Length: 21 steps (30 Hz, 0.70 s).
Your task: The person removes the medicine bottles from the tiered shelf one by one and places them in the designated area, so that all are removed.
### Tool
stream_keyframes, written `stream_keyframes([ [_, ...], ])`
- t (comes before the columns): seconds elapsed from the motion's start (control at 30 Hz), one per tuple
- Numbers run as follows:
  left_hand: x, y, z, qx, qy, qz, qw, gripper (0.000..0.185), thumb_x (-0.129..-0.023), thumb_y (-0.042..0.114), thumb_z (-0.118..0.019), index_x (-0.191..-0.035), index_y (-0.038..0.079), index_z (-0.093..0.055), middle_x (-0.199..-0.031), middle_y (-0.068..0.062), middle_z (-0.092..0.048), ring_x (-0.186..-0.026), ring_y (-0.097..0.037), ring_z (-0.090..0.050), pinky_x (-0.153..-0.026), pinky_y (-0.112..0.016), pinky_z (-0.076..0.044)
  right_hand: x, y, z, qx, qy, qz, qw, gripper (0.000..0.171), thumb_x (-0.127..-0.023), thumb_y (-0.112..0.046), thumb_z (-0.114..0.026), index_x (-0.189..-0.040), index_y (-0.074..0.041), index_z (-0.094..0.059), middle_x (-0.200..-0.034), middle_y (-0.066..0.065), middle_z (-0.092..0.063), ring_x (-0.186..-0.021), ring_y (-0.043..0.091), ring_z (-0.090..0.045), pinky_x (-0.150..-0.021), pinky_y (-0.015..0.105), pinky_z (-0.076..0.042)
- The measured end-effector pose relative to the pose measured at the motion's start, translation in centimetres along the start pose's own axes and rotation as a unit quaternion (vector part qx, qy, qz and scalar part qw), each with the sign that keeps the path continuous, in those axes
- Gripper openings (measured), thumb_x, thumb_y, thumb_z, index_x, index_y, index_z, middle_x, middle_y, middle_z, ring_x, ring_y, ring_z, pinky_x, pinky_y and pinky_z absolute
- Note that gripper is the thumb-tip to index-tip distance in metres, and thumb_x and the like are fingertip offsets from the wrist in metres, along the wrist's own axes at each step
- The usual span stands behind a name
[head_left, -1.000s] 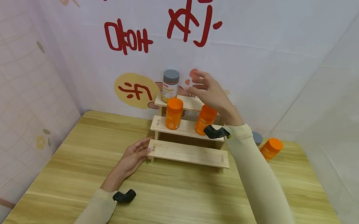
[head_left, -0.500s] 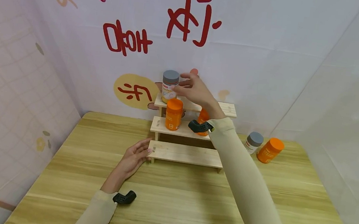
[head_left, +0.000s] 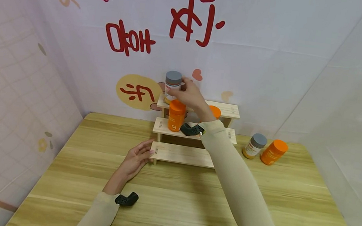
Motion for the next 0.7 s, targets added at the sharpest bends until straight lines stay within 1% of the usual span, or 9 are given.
stream_keyframes([
  [0.1,0.0,0.0,0.0,-0.002,0.000,0.000,1.0000,0.062,-0.103,0.001,-0.059,-0.159,0.005,-0.034,-0.125,-0.004,-0.055,-0.100,-0.011,-0.060,-0.077,-0.020,-0.057,-0.2,0.1,-0.2,0.004,0.010,-0.007,1.000,0.066,-0.094,-0.035,-0.073,-0.150,-0.014,-0.044,-0.139,0.012,-0.058,-0.124,0.029,-0.057,-0.110,0.047,-0.051],
  [0.3,-0.2,-0.1,0.1,-0.005,-0.005,-0.004,1.0000,0.063,-0.103,0.002,-0.059,-0.160,0.003,-0.031,-0.125,-0.004,-0.055,-0.100,-0.011,-0.060,-0.078,-0.020,-0.057,-0.1,0.1,-0.2,0.008,0.022,0.002,1.000,0.063,-0.095,-0.035,-0.073,-0.148,-0.016,-0.046,-0.135,0.011,-0.060,-0.121,0.029,-0.058,-0.108,0.046,-0.052],
  [0.4,-0.2,-0.1,0.0,-0.006,-0.005,-0.006,1.0000,0.064,-0.103,0.002,-0.059,-0.160,0.003,-0.031,-0.125,-0.004,-0.055,-0.100,-0.011,-0.060,-0.077,-0.021,-0.057,0.1,-0.1,0.0,0.009,0.025,0.015,1.000,0.063,-0.094,-0.035,-0.073,-0.148,-0.016,-0.046,-0.137,0.009,-0.060,-0.122,0.028,-0.059,-0.107,0.045,-0.053],
  [0.47,-0.3,-0.1,-0.1,-0.005,-0.007,-0.006,0.9999,0.064,-0.103,0.002,-0.059,-0.160,0.003,-0.031,-0.125,-0.004,-0.055,-0.101,-0.011,-0.061,-0.078,-0.021,-0.057,0.3,-0.5,0.3,0.005,0.032,0.032,0.999,0.063,-0.094,-0.035,-0.074,-0.147,-0.016,-0.047,-0.137,0.009,-0.060,-0.122,0.028,-0.059,-0.106,0.045,-0.054],
  [0.63,-0.4,-0.1,-0.1,-0.002,-0.008,-0.009,0.9999,0.065,-0.103,0.002,-0.059,-0.160,0.001,-0.029,-0.123,-0.003,-0.056,-0.100,-0.011,-0.061,-0.078,-0.021,-0.057,0.9,-1.1,1.1,0.000,0.045,0.071,0.996,0.058,-0.094,-0.036,-0.075,-0.143,-0.017,-0.051,-0.133,0.007,-0.062,-0.118,0.027,-0.062,-0.101,0.043,-0.057],
  [0.7,-0.5,-0.1,-0.1,-0.002,-0.008,-0.009,0.9999,0.066,-0.102,0.001,-0.059,-0.160,0.001,-0.028,-0.123,-0.003,-0.056,-0.100,-0.011,-0.061,-0.078,-0.021,-0.057,1.1,-1.2,1.4,0.003,0.048,0.076,0.996,0.056,-0.094,-0.036,-0.074,-0.142,-0.019,-0.051,-0.132,0.006,-0.063,-0.117,0.026,-0.063,-0.100,0.041,-0.057],
])
Point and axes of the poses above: each hand's wrist, its own x-axis away from the middle knuckle, its own z-axis out of the back of the hand, y = z × x, the point moved 8 cm from there along -x, towards the middle knuckle
